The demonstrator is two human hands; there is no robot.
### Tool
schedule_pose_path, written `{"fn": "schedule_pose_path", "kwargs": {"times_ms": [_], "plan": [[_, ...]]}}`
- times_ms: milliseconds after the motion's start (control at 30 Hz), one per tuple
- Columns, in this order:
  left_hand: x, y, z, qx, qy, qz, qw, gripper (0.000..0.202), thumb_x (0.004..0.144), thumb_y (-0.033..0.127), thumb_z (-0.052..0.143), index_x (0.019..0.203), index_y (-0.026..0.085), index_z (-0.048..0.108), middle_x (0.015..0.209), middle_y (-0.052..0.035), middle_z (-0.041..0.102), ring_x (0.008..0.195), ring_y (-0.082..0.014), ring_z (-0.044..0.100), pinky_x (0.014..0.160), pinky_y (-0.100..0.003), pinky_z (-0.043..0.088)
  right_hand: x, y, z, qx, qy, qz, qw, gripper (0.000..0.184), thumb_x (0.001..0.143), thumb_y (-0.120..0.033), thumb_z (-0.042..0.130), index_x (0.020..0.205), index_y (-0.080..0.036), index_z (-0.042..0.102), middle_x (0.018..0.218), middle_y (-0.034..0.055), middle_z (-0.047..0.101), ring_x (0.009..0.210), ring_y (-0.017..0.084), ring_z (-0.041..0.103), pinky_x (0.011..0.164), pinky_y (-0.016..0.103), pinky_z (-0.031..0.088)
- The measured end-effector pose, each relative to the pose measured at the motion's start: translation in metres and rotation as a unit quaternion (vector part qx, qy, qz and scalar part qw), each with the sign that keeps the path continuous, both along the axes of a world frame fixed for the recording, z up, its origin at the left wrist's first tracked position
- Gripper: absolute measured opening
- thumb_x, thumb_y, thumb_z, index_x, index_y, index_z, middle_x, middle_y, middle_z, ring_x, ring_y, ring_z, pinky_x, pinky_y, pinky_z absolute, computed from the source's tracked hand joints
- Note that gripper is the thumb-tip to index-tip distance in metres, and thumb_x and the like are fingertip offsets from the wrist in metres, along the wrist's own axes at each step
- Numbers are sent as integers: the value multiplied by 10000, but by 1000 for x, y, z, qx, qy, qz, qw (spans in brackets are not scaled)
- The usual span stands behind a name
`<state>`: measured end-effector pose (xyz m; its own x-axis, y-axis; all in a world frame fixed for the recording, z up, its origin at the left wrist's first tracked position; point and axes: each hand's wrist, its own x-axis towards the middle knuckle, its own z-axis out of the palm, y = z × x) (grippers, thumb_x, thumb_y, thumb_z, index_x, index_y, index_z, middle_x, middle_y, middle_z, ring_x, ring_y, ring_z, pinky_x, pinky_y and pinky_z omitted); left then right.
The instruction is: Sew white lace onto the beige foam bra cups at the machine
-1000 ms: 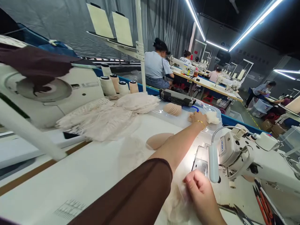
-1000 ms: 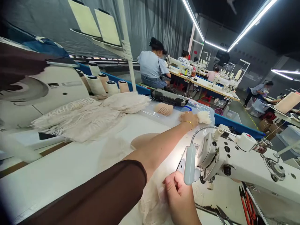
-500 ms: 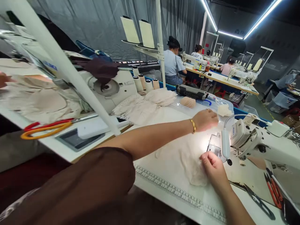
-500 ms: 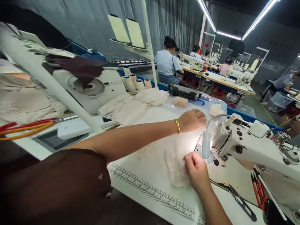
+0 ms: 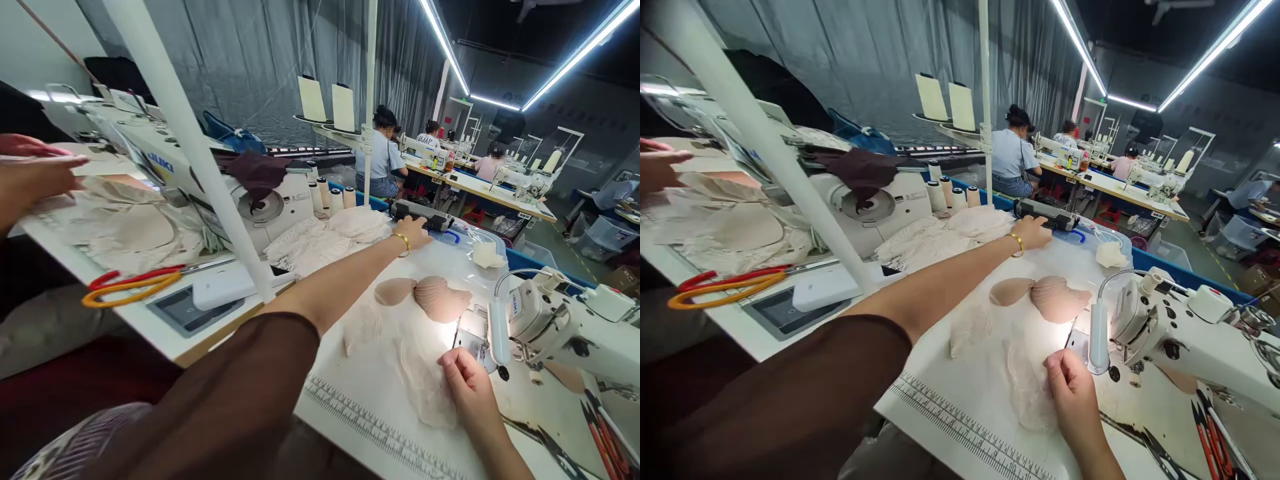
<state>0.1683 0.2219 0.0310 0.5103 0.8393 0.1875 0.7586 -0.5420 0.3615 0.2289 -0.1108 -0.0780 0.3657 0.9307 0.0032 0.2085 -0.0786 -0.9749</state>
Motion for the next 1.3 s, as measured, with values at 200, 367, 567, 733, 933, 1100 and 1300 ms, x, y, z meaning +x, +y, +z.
{"fn": "schedule_pose_path", "kwargs": {"times_ms": [200, 367, 567, 733, 933, 1100, 1300], "plan": [[47, 43, -26, -51, 22, 119, 991, 693, 832, 601, 675, 1396, 211, 575, 1407, -229, 485, 1251, -452, 490, 957, -576, 439, 0, -5, 0, -47, 4, 13, 999, 480, 909, -694, 564, 798, -230, 613, 599, -29, 481, 563, 164, 445, 526, 278, 316], [55, 47, -41, -10, 48, 85, 995, 410, 933, 301, 596, 1318, 174, 652, 1383, -203, 505, 1216, -381, 511, 945, -489, 440, -4, -11, 10, -61, 3, 0, 998, 436, 951, -635, 559, 808, -227, 617, 619, -25, 504, 581, 158, 460, 547, 272, 330], [0, 17, -1, 95, 87, -48, 991, 288, 920, 143, 528, 1120, 154, 734, 1233, -144, 613, 1124, -288, 568, 996, -422, 412, -3, -9, 8, -54, 3, 12, 998, 434, 956, -630, 552, 824, -221, 611, 615, -31, 486, 582, 156, 445, 540, 275, 305], [-68, -72, -20, 160, 109, -135, 972, 237, 893, 156, 554, 1047, 167, 734, 1308, -134, 582, 1136, -310, 538, 961, -443, 412, -2, -6, 6, -31, -5, 8, 999, 456, 937, -654, 556, 806, -219, 592, 612, -42, 475, 569, 147, 421, 531, 269, 292], [-91, -106, -62, 172, 115, -179, 962, 258, 929, 234, 564, 1138, 212, 714, 1202, -152, 657, 1101, -343, 595, 889, -488, 444, 1, -2, -3, -2, -19, 8, 1000, 461, 925, -662, 556, 813, -217, 591, 598, -41, 463, 560, 154, 418, 524, 277, 305], [-65, -78, -47, 168, 73, -197, 963, 396, 959, 376, 569, 1314, 221, 650, 1483, -125, 557, 1342, -324, 516, 1143, -517, 326, 7, 4, -9, 18, 3, 4, 1000, 479, 914, -685, 557, 819, -218, 608, 568, -31, 492, 520, 158, 437, 494, 281, 322], [-31, -82, -52, 85, 54, -248, 964, 366, 989, 348, 507, 1299, 254, 679, 1282, -30, 727, 1137, -211, 673, 964, -289, 481, 7, 5, 2, 36, 42, -4, 998, 509, 855, -717, 614, 815, -210, 611, 543, -53, 463, 479, 134, 416, 464, 263, 318]]}}
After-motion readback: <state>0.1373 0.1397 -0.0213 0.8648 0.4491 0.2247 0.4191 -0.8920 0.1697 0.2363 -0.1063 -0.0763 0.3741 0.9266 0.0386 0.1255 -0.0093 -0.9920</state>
